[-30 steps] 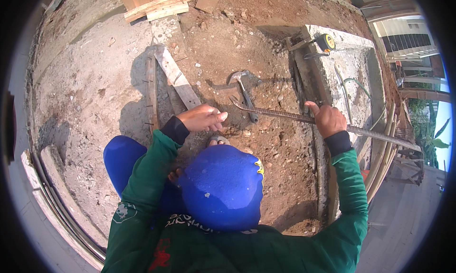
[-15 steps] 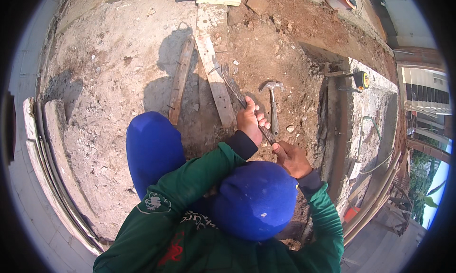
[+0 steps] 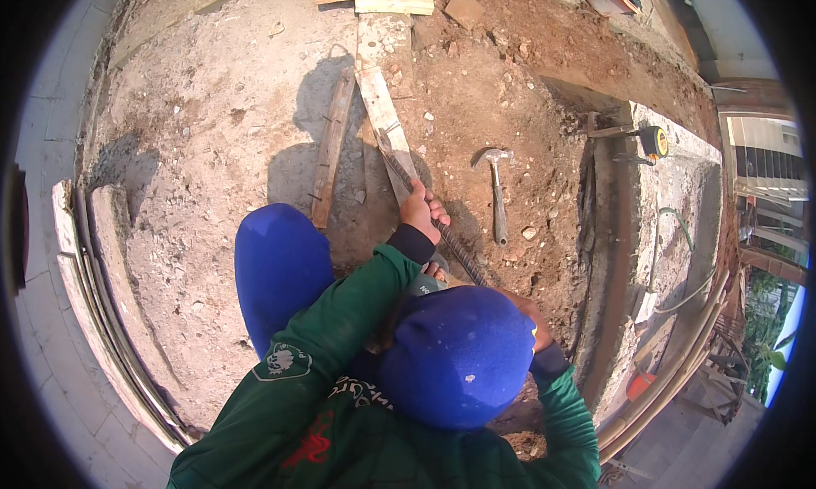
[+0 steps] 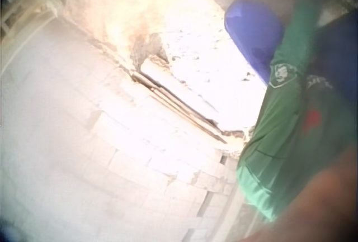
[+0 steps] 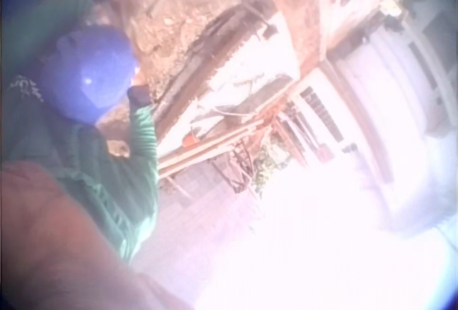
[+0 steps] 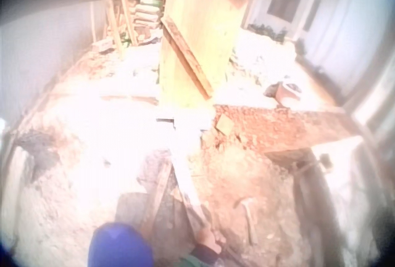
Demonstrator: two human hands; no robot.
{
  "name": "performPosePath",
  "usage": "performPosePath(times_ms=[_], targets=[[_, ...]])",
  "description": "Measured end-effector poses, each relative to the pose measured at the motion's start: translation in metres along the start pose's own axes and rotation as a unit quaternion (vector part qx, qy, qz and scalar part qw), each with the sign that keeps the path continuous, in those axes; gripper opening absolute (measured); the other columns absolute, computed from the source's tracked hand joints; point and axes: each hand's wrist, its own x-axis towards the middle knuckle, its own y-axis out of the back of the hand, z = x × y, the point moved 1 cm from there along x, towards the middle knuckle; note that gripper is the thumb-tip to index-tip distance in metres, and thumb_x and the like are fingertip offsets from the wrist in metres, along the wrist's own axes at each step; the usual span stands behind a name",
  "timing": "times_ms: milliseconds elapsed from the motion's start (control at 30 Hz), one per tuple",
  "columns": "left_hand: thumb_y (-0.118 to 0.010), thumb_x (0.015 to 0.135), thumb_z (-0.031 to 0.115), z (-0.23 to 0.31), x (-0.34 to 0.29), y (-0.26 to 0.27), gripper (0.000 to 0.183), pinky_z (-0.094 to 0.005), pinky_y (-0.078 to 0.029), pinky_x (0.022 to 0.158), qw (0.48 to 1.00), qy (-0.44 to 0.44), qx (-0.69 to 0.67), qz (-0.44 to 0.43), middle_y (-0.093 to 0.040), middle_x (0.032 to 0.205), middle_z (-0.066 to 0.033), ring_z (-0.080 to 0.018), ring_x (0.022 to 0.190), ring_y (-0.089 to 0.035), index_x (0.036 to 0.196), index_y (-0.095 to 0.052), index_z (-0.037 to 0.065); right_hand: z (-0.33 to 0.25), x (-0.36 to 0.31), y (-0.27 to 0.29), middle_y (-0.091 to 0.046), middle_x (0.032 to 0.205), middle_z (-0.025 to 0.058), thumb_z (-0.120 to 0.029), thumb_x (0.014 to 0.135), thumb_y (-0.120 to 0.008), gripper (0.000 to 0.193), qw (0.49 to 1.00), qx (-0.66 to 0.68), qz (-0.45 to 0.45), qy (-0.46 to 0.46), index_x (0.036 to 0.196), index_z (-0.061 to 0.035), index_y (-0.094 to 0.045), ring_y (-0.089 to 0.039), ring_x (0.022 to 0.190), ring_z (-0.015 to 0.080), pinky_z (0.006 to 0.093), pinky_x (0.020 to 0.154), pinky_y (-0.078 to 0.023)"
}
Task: The person kneels on the ground and uses a hammer and a wooden block to bend a piece of rebar. They repeatedly strike the rebar to shape it and adjust its position on the ground.
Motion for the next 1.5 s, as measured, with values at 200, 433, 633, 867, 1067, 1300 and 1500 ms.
performPosePath(times_ms=[200, 433, 633, 867, 1067, 1300, 1500], targets=[[-0.046, 0.1, 0.054, -0.004, 0.004, 0.001, 0.044, -0.0328, -0.035, 0.052, 1.0, 0.007, 0.023, 0.006, -0.032, 0.066, 0.0012, -0.0133, 0.054, -0.033, 0.085, -0.04, 0.013, -0.005, 0.0, -0.007, -0.065, 0.116, 0.0158, -0.025, 0.09, -0.064, 0.046, 0.999, 0.018, 0.002, -0.042, 0.124, 0.0055, -0.059, -0.064, 0.101, 0.0246, 0.0354, 0.09, -0.05], [-0.046, 0.1, 0.054, 0.002, 0.009, -0.002, 0.044, -0.0352, -0.038, 0.051, 0.997, -0.004, 0.069, 0.018, -0.036, 0.065, -0.0003, -0.0151, 0.053, -0.037, 0.087, -0.042, 0.012, -0.003, 0.006, 0.0, -0.065, 0.119, 0.0166, -0.024, 0.089, -0.064, 0.046, 0.995, 0.038, 0.008, -0.086, 0.124, 0.0055, -0.06, -0.064, 0.106, 0.0253, 0.0356, 0.093, -0.05], [-0.045, 0.099, 0.056, 0.003, 0.005, -0.003, 0.048, -0.039, -0.04, 0.046, 0.994, -0.003, 0.09, 0.057, -0.039, 0.063, -0.0021, -0.0168, 0.05, -0.041, 0.085, -0.042, 0.01, -0.023, 0.031, 0.002, -0.067, 0.108, 0.0129, -0.022, 0.091, -0.063, 0.042, 0.987, 0.063, 0.024, -0.147, 0.122, 0.005, -0.061, -0.066, 0.096, 0.0203, 0.0321, 0.084, -0.052], [-0.048, 0.099, 0.051, -0.004, -0.072, 0.035, 0.051, -0.0364, -0.053, 0.063, 0.89, -0.12, 0.371, 0.237, -0.058, 0.093, -0.0077, -0.02, 0.07, -0.061, 0.117, -0.05, 0.004, -0.017, 0.036, 0.004, -0.061, 0.07, 0.0033, -0.026, 0.1, -0.054, 0.033, 0.901, 0.186, 0.078, -0.384, 0.118, -0.0003, -0.064, -0.059, 0.062, 0.0084, 0.0246, 0.053, -0.045], [-0.053, 0.1, 0.032, -0.022, -0.234, 0.001, 0.031, -0.0275, -0.052, 0.065, 0.877, -0.015, 0.442, 0.187, -0.064, 0.089, -0.0071, -0.0161, 0.075, -0.065, 0.109, -0.058, 0.003, -0.047, 0.055, 0.022, -0.064, 0.076, 0.0188, -0.028, 0.096, -0.054, 0.03, 0.934, -0.008, 0.081, -0.347, 0.107, -0.0038, -0.067, -0.063, 0.071, 0.0353, 0.0429, 0.067, -0.049], [-0.053, 0.102, 0.025, 0.011, -0.362, -0.057, 0.025, -0.0249, -0.049, 0.067, 0.793, -0.031, 0.593, 0.137, -0.065, 0.091, -0.006, -0.0114, 0.075, -0.061, 0.108, -0.061, 0.002, -0.049, 0.074, 0.029, -0.067, 0.094, 0.0232, -0.029, 0.092, -0.054, 0.033, 0.925, -0.055, 0.087, -0.365, 0.107, -0.0033, -0.068, -0.063, 0.092, 0.0422, 0.0497, 0.08, -0.049], [-0.051, 0.102, 0.019, 0.043, -0.415, -0.135, 0.023, -0.024, -0.05, 0.069, 0.778, -0.127, 0.593, 0.165, -0.065, 0.093, -0.0063, -0.0111, 0.076, -0.061, 0.112, -0.059, 0.0, -0.049, 0.082, 0.038, -0.068, 0.096, 0.0244, -0.031, 0.09, -0.056, 0.04, 0.921, -0.024, 0.065, -0.383, 0.12, -0.0063, -0.066, -0.065, 0.092, 0.041, 0.0456, 0.083, -0.052]])
